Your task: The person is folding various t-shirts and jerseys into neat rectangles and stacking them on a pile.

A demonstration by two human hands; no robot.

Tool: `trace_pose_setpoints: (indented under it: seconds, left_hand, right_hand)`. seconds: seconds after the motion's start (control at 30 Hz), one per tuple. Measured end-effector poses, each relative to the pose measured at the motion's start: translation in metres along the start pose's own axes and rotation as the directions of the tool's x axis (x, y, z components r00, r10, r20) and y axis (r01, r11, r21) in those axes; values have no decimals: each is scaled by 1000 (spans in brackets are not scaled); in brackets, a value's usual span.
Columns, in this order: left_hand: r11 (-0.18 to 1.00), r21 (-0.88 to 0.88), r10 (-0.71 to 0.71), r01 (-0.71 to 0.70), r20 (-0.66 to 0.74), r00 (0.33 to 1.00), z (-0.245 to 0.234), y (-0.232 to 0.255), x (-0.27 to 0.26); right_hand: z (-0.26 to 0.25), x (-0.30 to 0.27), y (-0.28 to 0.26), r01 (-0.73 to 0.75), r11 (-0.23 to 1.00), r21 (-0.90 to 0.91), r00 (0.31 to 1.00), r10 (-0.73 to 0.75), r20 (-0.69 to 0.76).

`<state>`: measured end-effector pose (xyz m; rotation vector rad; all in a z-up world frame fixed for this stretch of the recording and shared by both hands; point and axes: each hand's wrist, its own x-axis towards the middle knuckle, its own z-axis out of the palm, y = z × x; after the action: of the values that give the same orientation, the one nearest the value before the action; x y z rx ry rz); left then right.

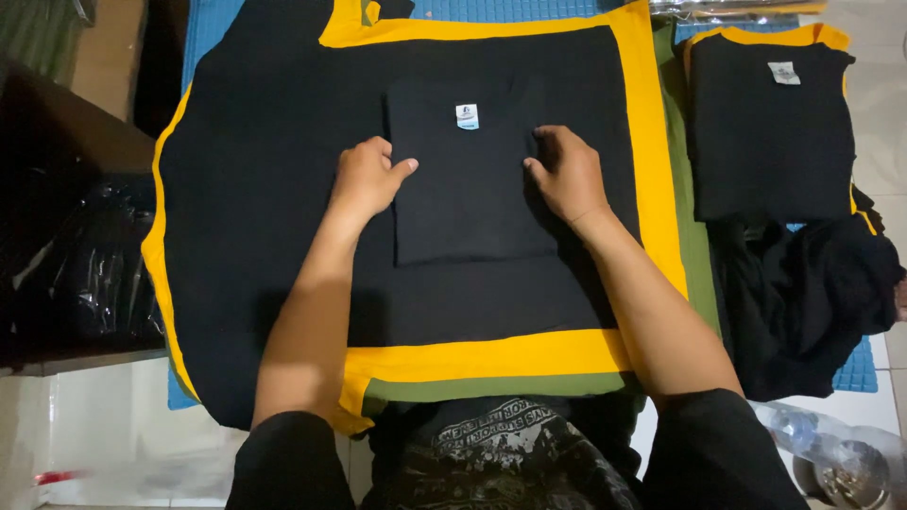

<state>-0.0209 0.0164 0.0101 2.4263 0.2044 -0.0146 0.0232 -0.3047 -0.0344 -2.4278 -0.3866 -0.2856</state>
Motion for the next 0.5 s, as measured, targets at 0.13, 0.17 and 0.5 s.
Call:
trace_pose_setpoints:
  seconds: [0.13, 0.17, 0.5]
  left_hand:
    - [986, -158, -40, 44, 32, 999, 7, -21, 10]
    - [982, -178, -50, 59, 53, 997, 4, -22, 9]
    - [970, -216, -74, 110, 171, 982, -12, -5, -3]
  right_hand:
    - [-11, 2, -4, -1, 997, 72, 999, 4, -43]
    - [-16, 2, -5, -35, 993, 117, 998, 41, -51]
    - [-24, 6, -3, -157, 974, 166, 983, 139, 116]
